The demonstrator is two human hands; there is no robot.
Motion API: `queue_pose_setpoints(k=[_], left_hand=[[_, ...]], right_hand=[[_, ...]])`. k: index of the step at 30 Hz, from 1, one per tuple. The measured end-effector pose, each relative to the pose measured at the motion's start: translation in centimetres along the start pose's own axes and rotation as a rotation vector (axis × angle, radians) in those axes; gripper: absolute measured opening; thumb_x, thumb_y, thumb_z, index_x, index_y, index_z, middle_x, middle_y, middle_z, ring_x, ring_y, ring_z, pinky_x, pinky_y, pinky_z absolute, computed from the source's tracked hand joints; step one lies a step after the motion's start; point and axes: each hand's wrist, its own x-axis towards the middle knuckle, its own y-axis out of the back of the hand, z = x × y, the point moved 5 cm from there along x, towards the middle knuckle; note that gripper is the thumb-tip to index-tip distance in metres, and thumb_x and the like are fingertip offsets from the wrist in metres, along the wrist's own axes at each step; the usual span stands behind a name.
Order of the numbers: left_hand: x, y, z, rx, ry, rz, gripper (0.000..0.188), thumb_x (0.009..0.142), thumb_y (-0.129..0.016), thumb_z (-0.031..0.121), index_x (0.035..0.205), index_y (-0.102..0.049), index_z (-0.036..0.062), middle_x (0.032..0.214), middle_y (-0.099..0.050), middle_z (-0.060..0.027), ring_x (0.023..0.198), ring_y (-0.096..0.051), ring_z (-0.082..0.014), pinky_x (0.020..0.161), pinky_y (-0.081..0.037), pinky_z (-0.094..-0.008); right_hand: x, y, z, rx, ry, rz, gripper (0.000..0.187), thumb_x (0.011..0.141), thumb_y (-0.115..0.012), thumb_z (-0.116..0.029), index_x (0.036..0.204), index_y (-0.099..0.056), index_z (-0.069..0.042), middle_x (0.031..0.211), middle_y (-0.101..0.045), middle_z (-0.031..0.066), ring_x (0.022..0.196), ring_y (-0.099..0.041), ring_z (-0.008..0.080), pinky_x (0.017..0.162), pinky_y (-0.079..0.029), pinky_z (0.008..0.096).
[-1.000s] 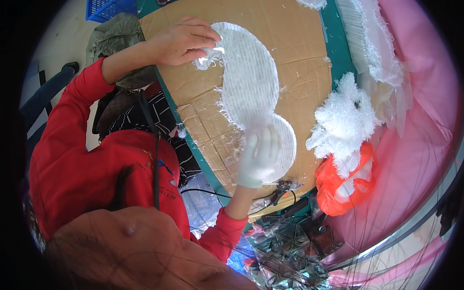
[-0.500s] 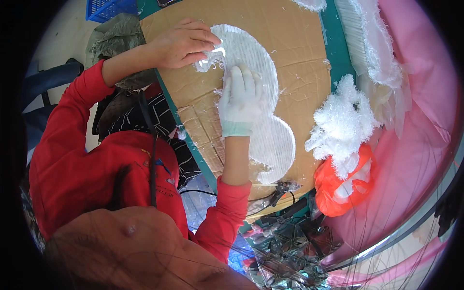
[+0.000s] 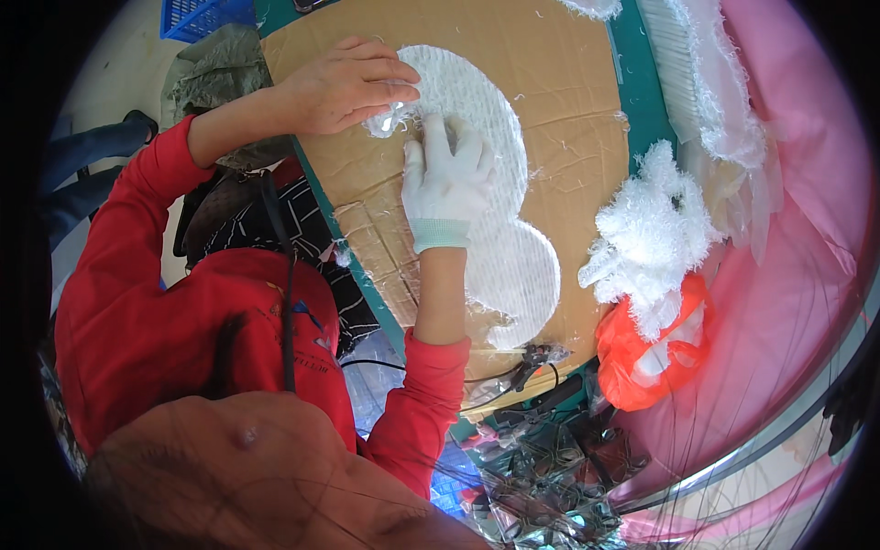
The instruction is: The person smooths a shaped fabric cutout on cardboard by hand, receives and sets aside a paper note, and applies hot glue along the edge of the cutout using a glue gun.
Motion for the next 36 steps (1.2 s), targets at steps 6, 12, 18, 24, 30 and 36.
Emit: queue_pose_setpoints(k=[6, 12, 18, 24, 30, 36], left_hand=[[-0.1, -0.2, 0.5, 0.066, 0.005, -0.101, 0.029, 0.079, -0.06, 0.014, 0.107, -0.067, 0.0195, 0.122, -0.054, -0.0024, 0.115, -0.046, -0.0239, 0.1, -0.032, -0.0384], [-0.1, -0.2, 0.5, 0.053, 0.022, -0.097, 0.03, 0.078, -0.059, 0.014, 0.105, -0.069, 0.0217, 0.124, -0.053, -0.0023, 0.116, -0.045, -0.0238, 0.101, -0.031, -0.0383], [0.4, -0.3, 0.5, 0.036, 0.03, -0.094, 0.028, 0.078, -0.059, 0.014, 0.104, -0.069, 0.0204, 0.124, -0.052, -0.0029, 0.117, -0.045, -0.0241, 0.101, -0.03, -0.0397], [-0.4, -0.4, 0.0, 0.003, 0.021, -0.066, 0.023, 0.08, -0.06, 0.014, 0.1, -0.07, 0.0173, 0.123, -0.053, -0.004, 0.117, -0.045, -0.0253, 0.1, -0.031, -0.0405], [0.4, -0.3, 0.1, -0.058, -0.033, -0.033, 0.019, 0.082, -0.057, 0.011, 0.1, -0.064, 0.0096, 0.121, -0.053, -0.0069, 0.113, -0.047, -0.0269, 0.094, -0.033, -0.0421], [0.3, 0.1, -0.1, -0.043, 0.01, -0.072, 0.019, 0.085, -0.057, 0.015, 0.102, -0.063, 0.0107, 0.116, -0.056, -0.0047, 0.111, -0.049, -0.0249, 0.095, -0.035, -0.04]], right_hand=[[-0.3, -0.2, -0.2, -0.061, 0.022, -0.033, 0.03, 0.082, -0.061, -0.026, 0.112, -0.061, -0.019, 0.116, -0.052, 0.0109, 0.108, -0.047, 0.0324, 0.09, -0.038, 0.0451], [-0.3, -0.3, -0.2, -0.044, 0.025, -0.029, 0.027, 0.082, -0.061, -0.025, 0.109, -0.064, -0.019, 0.118, -0.051, 0.0113, 0.11, -0.046, 0.033, 0.093, -0.037, 0.0457], [-0.5, 0.3, 0.1, -0.034, 0.03, 0.0, 0.025, 0.081, -0.062, -0.022, 0.106, -0.065, -0.017, 0.118, -0.052, 0.0115, 0.11, -0.047, 0.0335, 0.093, -0.038, 0.0446], [-0.6, 0.5, 0.8, 0.248, -0.015, 0.084, 0.029, 0.075, -0.069, -0.017, 0.102, -0.063, -0.006, 0.111, -0.057, 0.0133, 0.102, -0.053, 0.0339, 0.089, -0.042, 0.0424], [-0.6, 0.5, 0.9, 0.167, -0.044, 0.122, 0.032, 0.074, -0.07, -0.02, 0.102, -0.062, -0.006, 0.11, -0.058, 0.0122, 0.102, -0.052, 0.0333, 0.088, -0.043, 0.0425], [0.0, -0.6, 0.5, 0.105, -0.011, 0.094, 0.025, 0.076, -0.067, -0.023, 0.098, -0.065, -0.012, 0.104, -0.058, 0.0087, 0.1, -0.052, 0.0314, 0.086, -0.043, 0.0418]])
